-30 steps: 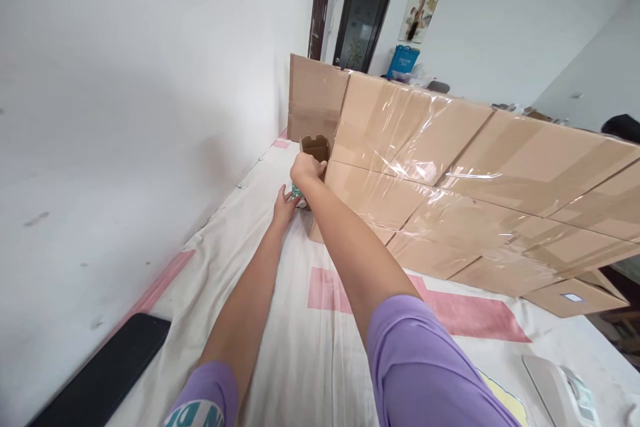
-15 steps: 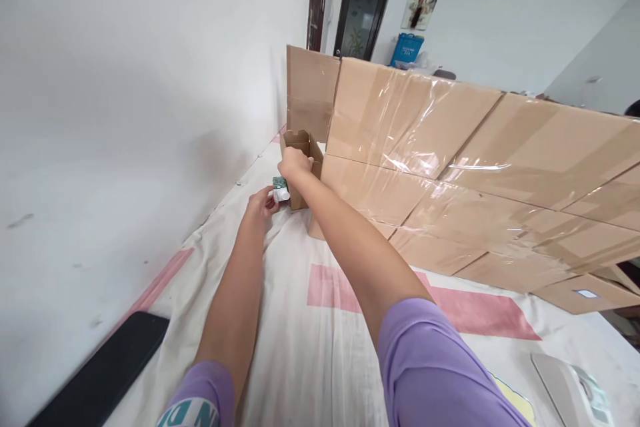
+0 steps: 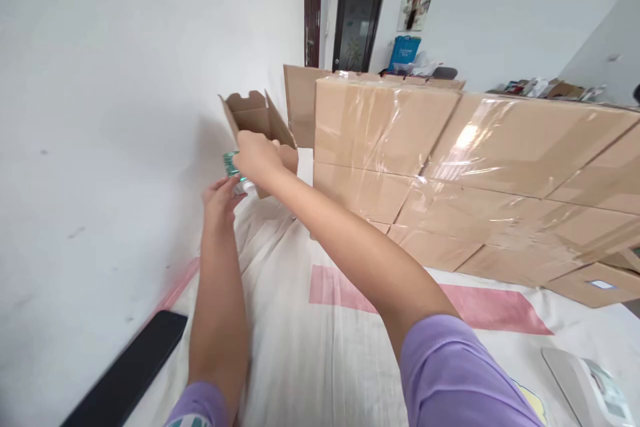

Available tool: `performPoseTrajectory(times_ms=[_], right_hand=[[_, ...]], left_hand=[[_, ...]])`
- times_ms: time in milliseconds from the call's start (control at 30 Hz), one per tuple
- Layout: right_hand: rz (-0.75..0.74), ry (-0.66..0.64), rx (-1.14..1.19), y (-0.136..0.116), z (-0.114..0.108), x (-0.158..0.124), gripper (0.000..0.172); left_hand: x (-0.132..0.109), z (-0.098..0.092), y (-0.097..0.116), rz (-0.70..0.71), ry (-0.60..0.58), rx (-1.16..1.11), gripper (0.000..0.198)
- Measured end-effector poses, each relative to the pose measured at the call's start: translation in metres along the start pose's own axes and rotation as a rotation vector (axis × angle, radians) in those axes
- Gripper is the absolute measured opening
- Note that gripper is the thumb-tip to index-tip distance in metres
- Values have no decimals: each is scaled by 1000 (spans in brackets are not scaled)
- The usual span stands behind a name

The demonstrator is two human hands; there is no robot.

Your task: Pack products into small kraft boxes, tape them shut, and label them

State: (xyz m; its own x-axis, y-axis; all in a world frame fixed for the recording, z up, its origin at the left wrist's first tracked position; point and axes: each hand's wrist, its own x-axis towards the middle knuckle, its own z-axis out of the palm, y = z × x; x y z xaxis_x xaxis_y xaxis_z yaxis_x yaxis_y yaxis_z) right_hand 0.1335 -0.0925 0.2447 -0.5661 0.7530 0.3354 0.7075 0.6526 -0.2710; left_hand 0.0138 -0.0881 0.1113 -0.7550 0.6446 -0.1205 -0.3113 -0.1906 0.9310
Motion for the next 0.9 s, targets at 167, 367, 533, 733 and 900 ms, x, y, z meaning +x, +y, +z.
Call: performPoseTrajectory(times_ms=[167,367,533,733,900], right_hand=[[-242,77,107,-39,-58,-70,11],[-313,0,214,-41,-125,-219,17],[-324,-36,268,-9,-120,-332,43],[-118,-130,293,41,-116,-434,48],[-38,-205,246,76,-132,-474,56]], left_hand=[[-87,-49,65,216,80,-84,38],[-235,-100,67,324,-23,-52,50],[-338,-140,5,205,-73,46,55],[-406,-173,-65,-265,-318,-14,68],[-408,-211,-69,-280,-230,-2,74]])
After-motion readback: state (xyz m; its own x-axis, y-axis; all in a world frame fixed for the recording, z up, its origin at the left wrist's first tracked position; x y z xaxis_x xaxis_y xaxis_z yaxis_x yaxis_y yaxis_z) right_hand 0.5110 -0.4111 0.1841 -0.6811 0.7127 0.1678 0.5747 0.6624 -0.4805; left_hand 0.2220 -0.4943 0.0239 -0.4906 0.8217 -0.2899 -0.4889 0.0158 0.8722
